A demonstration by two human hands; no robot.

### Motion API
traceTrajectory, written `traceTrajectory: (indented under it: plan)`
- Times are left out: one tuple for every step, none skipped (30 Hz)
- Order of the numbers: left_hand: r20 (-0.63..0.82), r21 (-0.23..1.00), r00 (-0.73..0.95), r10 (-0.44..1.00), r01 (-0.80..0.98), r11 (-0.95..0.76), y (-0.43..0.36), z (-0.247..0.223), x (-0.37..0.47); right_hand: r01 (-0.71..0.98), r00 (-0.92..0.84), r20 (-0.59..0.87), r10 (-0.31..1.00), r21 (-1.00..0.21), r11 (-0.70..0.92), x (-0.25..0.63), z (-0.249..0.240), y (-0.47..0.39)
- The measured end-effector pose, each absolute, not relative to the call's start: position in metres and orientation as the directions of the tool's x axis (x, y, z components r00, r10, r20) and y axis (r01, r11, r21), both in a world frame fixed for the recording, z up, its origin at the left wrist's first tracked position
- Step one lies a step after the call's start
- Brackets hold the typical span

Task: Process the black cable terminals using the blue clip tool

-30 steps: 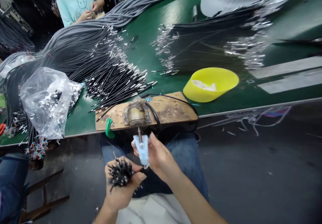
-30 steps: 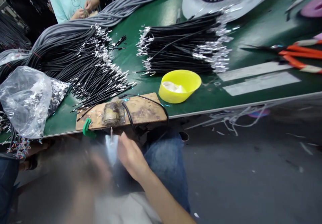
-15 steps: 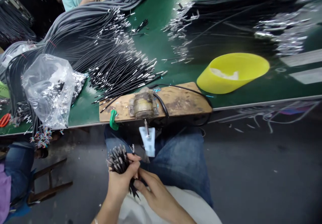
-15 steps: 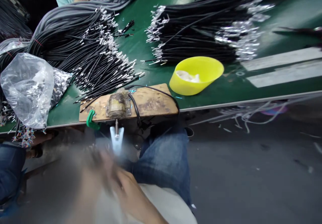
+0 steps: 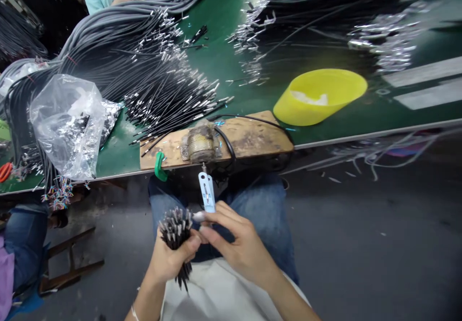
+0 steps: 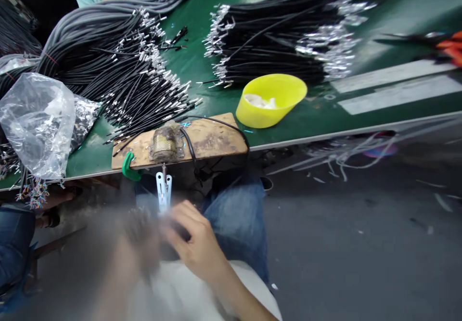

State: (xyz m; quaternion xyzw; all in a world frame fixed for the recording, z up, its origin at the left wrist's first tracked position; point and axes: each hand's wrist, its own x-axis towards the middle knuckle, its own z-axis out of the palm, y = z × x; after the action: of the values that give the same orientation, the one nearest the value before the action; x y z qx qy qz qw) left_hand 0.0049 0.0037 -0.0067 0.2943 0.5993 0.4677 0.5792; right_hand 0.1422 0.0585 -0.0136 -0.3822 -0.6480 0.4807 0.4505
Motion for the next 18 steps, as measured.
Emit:
traceTrajectory:
  plan:
    - [-0.414, 0.905, -0.166, 0.895, -0.178, 0.386, 0.003, -0.007, 0.006, 0.038, -0.314, 0.252, 0.915, -0.96, 0.277, 0.14, -0.01, 0.06]
    - [-0.41, 0.908, -0.178, 0.895, -0.17, 0.382, 0.002, -0.008, 0.008, 0.021, -0.317, 0.278, 0.907, -0.954, 0.3, 0.138, -0.007, 0.06]
    - [-0.41, 0.909, -0.191, 0.892, -0.167, 0.382, 0.001, -0.008, 0.009, 0.016, -0.304, 0.297, 0.905, -0.949, 0.316, 0.135, -0.005, 0.06]
    - [-0.413, 0.908, -0.206, 0.887, -0.168, 0.383, 0.0, -0.009, 0.01, 0.016, -0.281, 0.31, 0.908, -0.945, 0.327, 0.133, -0.004, 0.06]
    - [-0.418, 0.906, -0.223, 0.881, -0.171, 0.387, -0.001, -0.01, 0.01, 0.015, -0.256, 0.321, 0.912, -0.942, 0.336, 0.132, -0.004, 0.059]
    - [-0.425, 0.903, -0.241, 0.873, -0.176, 0.391, -0.003, -0.012, 0.011, 0.013, -0.24, 0.325, 0.915, -0.941, 0.338, 0.132, -0.004, 0.059]
    - [-0.431, 0.901, -0.259, 0.864, -0.181, 0.395, -0.004, -0.013, 0.011, 0.008, -0.232, 0.32, 0.919, -0.944, 0.331, 0.133, -0.005, 0.059]
    - [-0.437, 0.898, -0.275, 0.856, -0.186, 0.398, -0.005, -0.014, 0.011, -0.002, -0.234, 0.308, 0.922, -0.949, 0.316, 0.134, -0.007, 0.059]
    - [-0.444, 0.895, -0.287, 0.849, -0.191, 0.403, -0.006, -0.015, 0.011, -0.019, -0.249, 0.296, 0.922, -0.953, 0.301, 0.136, -0.009, 0.06]
    - [-0.451, 0.891, -0.295, 0.843, -0.195, 0.409, -0.007, -0.015, 0.011, -0.037, -0.273, 0.288, 0.918, -0.957, 0.289, 0.138, -0.01, 0.06]
    - [-0.459, 0.887, -0.299, 0.837, -0.2, 0.415, -0.007, -0.016, 0.012, -0.043, -0.293, 0.288, 0.912, -0.957, 0.288, 0.14, -0.012, 0.061]
    - [-0.467, 0.883, -0.301, 0.832, -0.205, 0.422, -0.007, -0.016, 0.013, -0.03, -0.297, 0.302, 0.906, -0.951, 0.308, 0.14, -0.013, 0.061]
    - [-0.474, 0.88, -0.3, 0.828, -0.209, 0.428, -0.007, -0.016, 0.014, 0.005, -0.272, 0.335, 0.902, -0.937, 0.35, 0.14, -0.014, 0.061]
    - [-0.481, 0.875, -0.297, 0.825, -0.212, 0.434, -0.006, -0.015, 0.016, 0.062, -0.22, 0.383, 0.897, -0.912, 0.405, 0.138, -0.015, 0.06]
    - [-0.489, 0.871, -0.29, 0.823, -0.217, 0.441, -0.004, -0.015, 0.017, 0.129, -0.152, 0.441, 0.885, -0.879, 0.46, 0.136, -0.015, 0.058]
    - [-0.496, 0.867, -0.28, 0.822, -0.222, 0.447, -0.002, -0.014, 0.018, 0.182, -0.083, 0.501, 0.861, -0.842, 0.507, 0.134, -0.015, 0.056]
    - [-0.5, 0.863, -0.265, 0.824, -0.229, 0.45, -0.001, -0.014, 0.019, 0.202, -0.033, 0.543, 0.839, -0.818, 0.538, 0.132, -0.015, 0.055]
    - [-0.502, 0.86, -0.246, 0.829, -0.238, 0.451, 0.001, -0.013, 0.02, 0.183, -0.009, 0.551, 0.834, -0.819, 0.543, 0.131, -0.016, 0.053]
